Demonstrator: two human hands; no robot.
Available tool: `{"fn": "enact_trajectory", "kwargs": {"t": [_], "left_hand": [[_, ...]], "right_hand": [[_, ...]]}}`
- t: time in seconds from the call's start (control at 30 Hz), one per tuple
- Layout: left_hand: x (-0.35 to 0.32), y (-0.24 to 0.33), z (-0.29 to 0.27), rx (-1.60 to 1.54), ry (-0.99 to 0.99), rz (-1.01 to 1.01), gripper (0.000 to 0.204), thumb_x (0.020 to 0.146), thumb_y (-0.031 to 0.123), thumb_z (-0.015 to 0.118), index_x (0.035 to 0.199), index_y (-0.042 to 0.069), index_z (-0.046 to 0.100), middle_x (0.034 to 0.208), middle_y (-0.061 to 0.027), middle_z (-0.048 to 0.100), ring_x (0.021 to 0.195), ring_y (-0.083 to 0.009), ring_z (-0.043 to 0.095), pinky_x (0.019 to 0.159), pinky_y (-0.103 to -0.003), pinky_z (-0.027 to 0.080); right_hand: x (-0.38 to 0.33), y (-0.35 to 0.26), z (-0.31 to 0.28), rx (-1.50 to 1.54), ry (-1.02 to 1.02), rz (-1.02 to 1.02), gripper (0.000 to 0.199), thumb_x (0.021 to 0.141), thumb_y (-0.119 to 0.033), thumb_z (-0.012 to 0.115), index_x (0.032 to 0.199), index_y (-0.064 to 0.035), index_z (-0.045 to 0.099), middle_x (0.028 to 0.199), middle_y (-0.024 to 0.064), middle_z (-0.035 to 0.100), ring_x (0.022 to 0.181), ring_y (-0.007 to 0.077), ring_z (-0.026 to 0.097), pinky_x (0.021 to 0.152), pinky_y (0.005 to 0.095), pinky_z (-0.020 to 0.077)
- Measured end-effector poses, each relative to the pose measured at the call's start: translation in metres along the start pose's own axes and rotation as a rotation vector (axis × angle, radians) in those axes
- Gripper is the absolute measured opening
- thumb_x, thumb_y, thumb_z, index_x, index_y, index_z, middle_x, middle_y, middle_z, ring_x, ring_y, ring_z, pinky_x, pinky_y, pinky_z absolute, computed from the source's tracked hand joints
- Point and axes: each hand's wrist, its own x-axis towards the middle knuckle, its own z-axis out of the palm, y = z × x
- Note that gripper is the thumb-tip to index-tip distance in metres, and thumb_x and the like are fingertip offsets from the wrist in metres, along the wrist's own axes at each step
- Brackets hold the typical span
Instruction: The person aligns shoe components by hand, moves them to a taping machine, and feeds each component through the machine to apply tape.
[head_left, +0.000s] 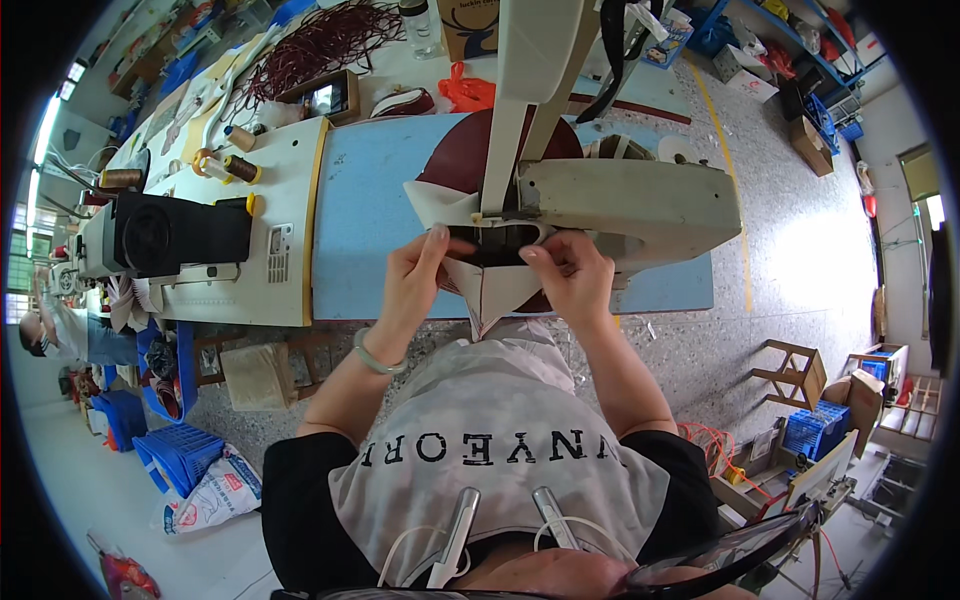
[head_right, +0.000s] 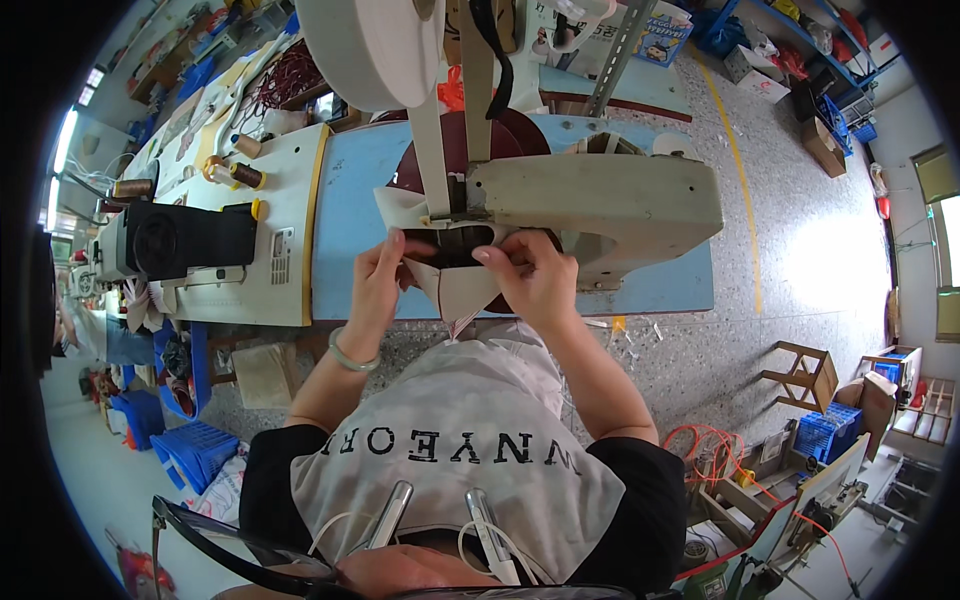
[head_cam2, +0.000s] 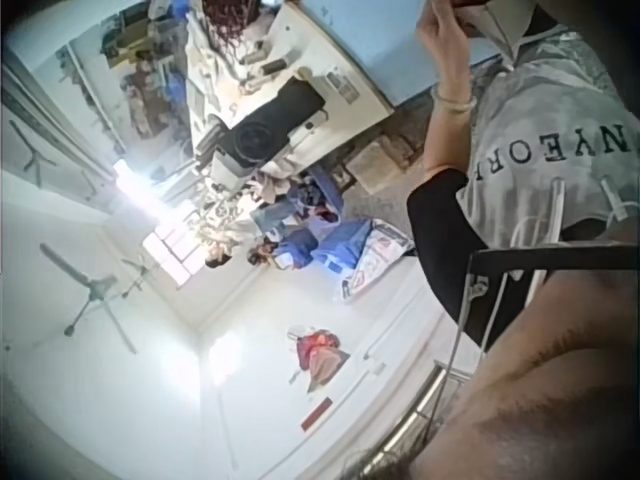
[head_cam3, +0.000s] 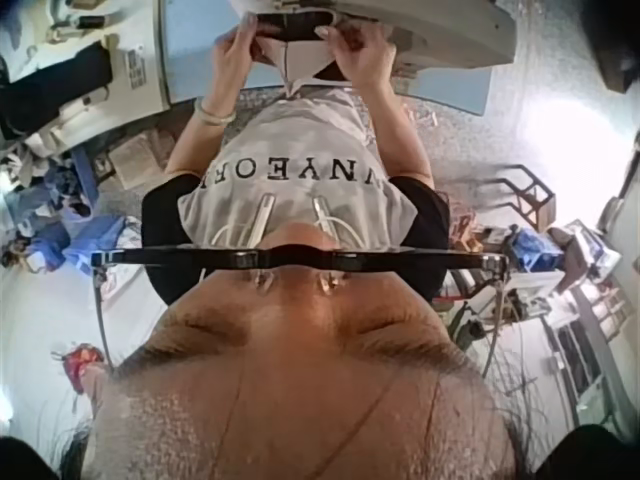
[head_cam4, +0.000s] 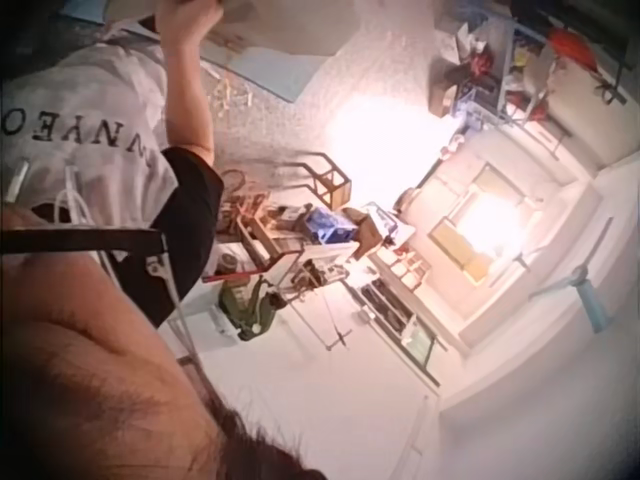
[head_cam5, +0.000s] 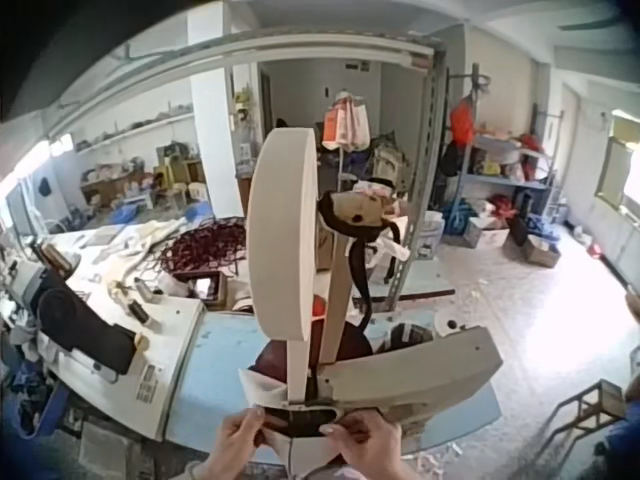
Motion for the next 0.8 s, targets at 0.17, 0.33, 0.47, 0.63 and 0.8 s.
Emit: {"fn": "enact_trajectory", "kwargs": {"t": [0.17, 0.33, 0.47, 0.63, 0.8], "left_hand": [[0.004, 0.003, 0.026, -0.249, 0.305, -0.135, 0.039, 0.094, 0.033, 0.058, 0.083, -0.003, 0.068, 0.068, -0.0050, 0.064, 0.059, -0.0077, 0.058, 0.050, -0.022, 0.045], [0.007, -0.016, 0.030, -0.474, 0.365, 0.044, 0.030, 0.092, 0.025, 0.063, 0.083, -0.002, 0.069, 0.072, -0.0039, 0.066, 0.061, -0.0057, 0.055, 0.050, -0.020, 0.040], [0.008, -0.029, 0.030, -0.457, 0.330, 0.125, 0.026, 0.092, 0.022, 0.064, 0.085, -0.002, 0.070, 0.073, -0.0018, 0.065, 0.062, -0.0031, 0.052, 0.050, -0.018, 0.036], [0.004, -0.021, 0.021, -0.375, 0.293, 0.073, 0.026, 0.091, 0.022, 0.065, 0.086, -0.003, 0.071, 0.072, -0.0002, 0.064, 0.062, -0.0026, 0.050, 0.054, -0.018, 0.037], [0.006, -0.020, 0.018, -0.314, 0.273, 0.063, 0.026, 0.091, 0.020, 0.065, 0.085, -0.004, 0.071, 0.075, -0.0002, 0.065, 0.067, -0.0027, 0.050, 0.059, -0.018, 0.037]], "right_hand": [[-0.008, -0.006, 0.018, -0.183, 0.299, -0.161, 0.020, 0.078, -0.008, 0.076, 0.087, 0.0011, 0.062, 0.065, 0.0074, 0.067, 0.053, 0.0055, 0.059, 0.052, 0.0201, 0.0486], [-0.004, 0.016, 0.013, -0.287, 0.376, -0.414, 0.022, 0.075, 0.003, 0.070, 0.098, 0.0019, 0.069, 0.065, 0.0084, 0.066, 0.052, 0.0070, 0.058, 0.054, 0.0197, 0.0474], [-0.006, 0.021, 0.007, -0.380, 0.333, -0.495, 0.028, 0.072, 0.009, 0.065, 0.098, 0.0017, 0.072, 0.065, 0.0093, 0.065, 0.053, 0.0101, 0.058, 0.057, 0.0204, 0.0474], [-0.005, 0.024, 0.006, -0.369, 0.349, -0.531, 0.029, 0.070, 0.008, 0.067, 0.097, 0.0004, 0.072, 0.059, 0.0090, 0.060, 0.047, 0.0142, 0.055, 0.052, 0.0235, 0.0463], [-0.006, 0.023, 0.004, -0.407, 0.317, -0.481, 0.029, 0.072, 0.007, 0.066, 0.100, -0.0001, 0.072, 0.064, 0.0108, 0.064, 0.052, 0.0114, 0.058, 0.057, 0.0209, 0.0476]]}}
